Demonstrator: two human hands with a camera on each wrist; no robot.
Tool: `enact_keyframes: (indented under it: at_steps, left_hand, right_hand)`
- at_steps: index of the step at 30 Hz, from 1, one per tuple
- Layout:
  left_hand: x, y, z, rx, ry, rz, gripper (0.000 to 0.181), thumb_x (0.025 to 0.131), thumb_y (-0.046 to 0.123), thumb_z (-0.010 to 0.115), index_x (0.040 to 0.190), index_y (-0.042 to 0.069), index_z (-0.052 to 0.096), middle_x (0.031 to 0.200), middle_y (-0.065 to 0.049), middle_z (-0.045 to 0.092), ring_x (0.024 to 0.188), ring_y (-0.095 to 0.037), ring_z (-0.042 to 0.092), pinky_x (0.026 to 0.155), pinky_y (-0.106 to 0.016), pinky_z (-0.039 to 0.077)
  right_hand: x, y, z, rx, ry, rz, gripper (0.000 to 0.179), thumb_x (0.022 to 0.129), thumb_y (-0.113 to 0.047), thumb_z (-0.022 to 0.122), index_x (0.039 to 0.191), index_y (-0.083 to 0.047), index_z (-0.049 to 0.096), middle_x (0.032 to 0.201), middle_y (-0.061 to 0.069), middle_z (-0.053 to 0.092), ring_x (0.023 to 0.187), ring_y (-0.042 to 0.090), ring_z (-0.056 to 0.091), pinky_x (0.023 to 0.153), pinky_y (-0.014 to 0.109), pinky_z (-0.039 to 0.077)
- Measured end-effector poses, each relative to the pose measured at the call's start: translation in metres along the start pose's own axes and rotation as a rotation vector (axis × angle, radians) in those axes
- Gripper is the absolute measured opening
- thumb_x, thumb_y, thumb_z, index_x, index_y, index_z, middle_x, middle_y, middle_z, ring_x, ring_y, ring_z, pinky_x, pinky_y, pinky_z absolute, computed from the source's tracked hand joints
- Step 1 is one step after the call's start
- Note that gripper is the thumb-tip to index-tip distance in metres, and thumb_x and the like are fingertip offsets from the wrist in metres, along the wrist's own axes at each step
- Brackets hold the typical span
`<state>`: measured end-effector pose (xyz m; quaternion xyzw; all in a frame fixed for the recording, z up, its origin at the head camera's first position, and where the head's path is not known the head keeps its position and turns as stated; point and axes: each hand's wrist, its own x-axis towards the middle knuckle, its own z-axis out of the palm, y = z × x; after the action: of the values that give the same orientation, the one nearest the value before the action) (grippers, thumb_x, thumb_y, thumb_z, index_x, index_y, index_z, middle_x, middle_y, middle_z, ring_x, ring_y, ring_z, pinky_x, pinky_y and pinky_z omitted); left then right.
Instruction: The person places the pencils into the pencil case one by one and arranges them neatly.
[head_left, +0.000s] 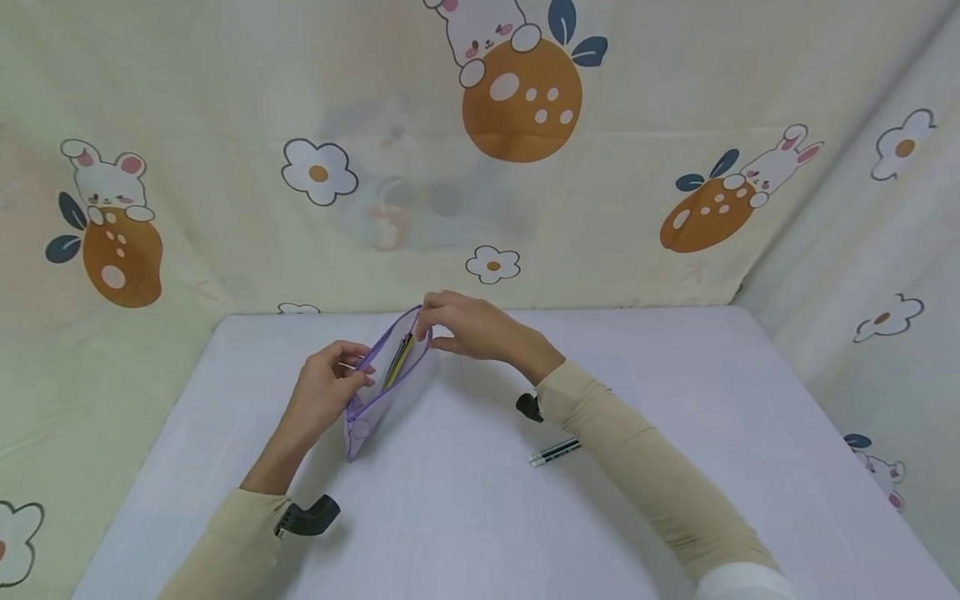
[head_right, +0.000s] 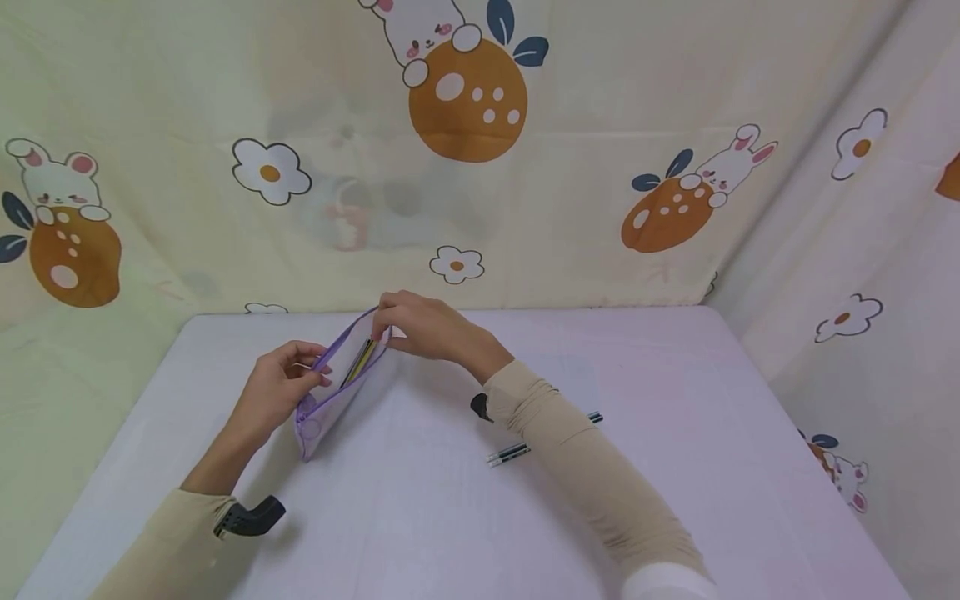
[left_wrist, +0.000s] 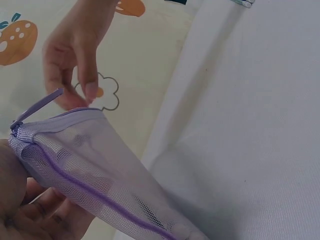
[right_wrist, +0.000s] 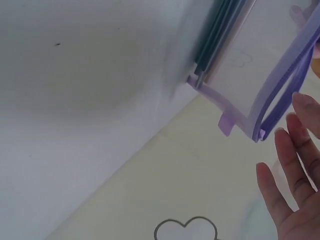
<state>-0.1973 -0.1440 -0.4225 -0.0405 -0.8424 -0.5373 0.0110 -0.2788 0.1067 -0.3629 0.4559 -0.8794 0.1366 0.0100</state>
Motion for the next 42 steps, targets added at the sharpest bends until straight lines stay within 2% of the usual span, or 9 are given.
enact_keyframes:
  at_steps: [6,14,26,30,37,42]
  left_hand:
    - [0.0,0.002,-0.001,-0.009,-0.006,0.005,0.029,0.093,-0.004,0.06,0.122,-0.002,0.062,0.106,-0.02,0.067,0.092,-0.034,0.069,0.063,-0.02,0.052]
    - [0.0,0.002,-0.002,-0.004,-0.005,-0.003,0.028,0.094,-0.003,0.06,0.122,-0.001,0.062,0.106,-0.02,0.068,0.095,-0.038,0.07,0.063,-0.021,0.052]
    - [-0.002,0.001,-0.003,-0.002,-0.001,-0.017,0.029,0.094,-0.002,0.06,0.123,0.0,0.062,0.109,-0.021,0.068,0.096,-0.037,0.069,0.065,-0.021,0.052]
    - [-0.003,0.002,-0.003,0.003,-0.002,-0.025,0.029,0.094,0.0,0.061,0.123,0.0,0.062,0.109,-0.021,0.068,0.096,-0.037,0.068,0.066,-0.021,0.053]
    - [-0.003,0.003,-0.004,0.019,-0.003,-0.035,0.03,0.095,0.002,0.061,0.125,0.001,0.062,0.11,-0.019,0.068,0.096,-0.035,0.068,0.067,-0.021,0.053]
    - [-0.002,0.0,-0.004,0.016,0.001,-0.022,0.029,0.095,0.0,0.06,0.124,0.0,0.062,0.11,-0.022,0.068,0.095,-0.036,0.068,0.066,-0.021,0.053]
  right_hand:
    - [-0.024,0.006,-0.011,0.015,-0.06,0.037,0.016,0.094,-0.021,0.073,0.11,-0.02,0.075,0.109,-0.006,0.067,0.107,0.012,0.061,0.093,0.031,0.05]
    - [-0.062,0.014,-0.021,0.07,-0.105,0.058,0.015,0.092,-0.019,0.076,0.107,-0.022,0.075,0.101,-0.011,0.068,0.1,0.008,0.062,0.092,0.03,0.05]
    - [-0.122,0.029,-0.021,0.175,-0.172,0.174,0.022,0.09,-0.018,0.078,0.111,-0.024,0.075,0.104,-0.017,0.066,0.102,0.006,0.062,0.093,0.033,0.052]
    - [-0.141,0.036,-0.019,0.209,-0.182,0.186,0.025,0.089,-0.014,0.079,0.112,-0.022,0.075,0.105,-0.015,0.067,0.102,0.008,0.062,0.093,0.034,0.053]
    - [-0.17,0.047,-0.01,0.27,-0.21,0.236,0.027,0.089,-0.011,0.078,0.115,-0.016,0.075,0.109,-0.004,0.07,0.108,0.025,0.065,0.096,0.046,0.052]
    - [-0.191,0.059,-0.001,0.304,-0.205,0.266,0.027,0.088,-0.01,0.079,0.114,-0.014,0.074,0.11,0.0,0.07,0.107,0.026,0.064,0.095,0.049,0.052]
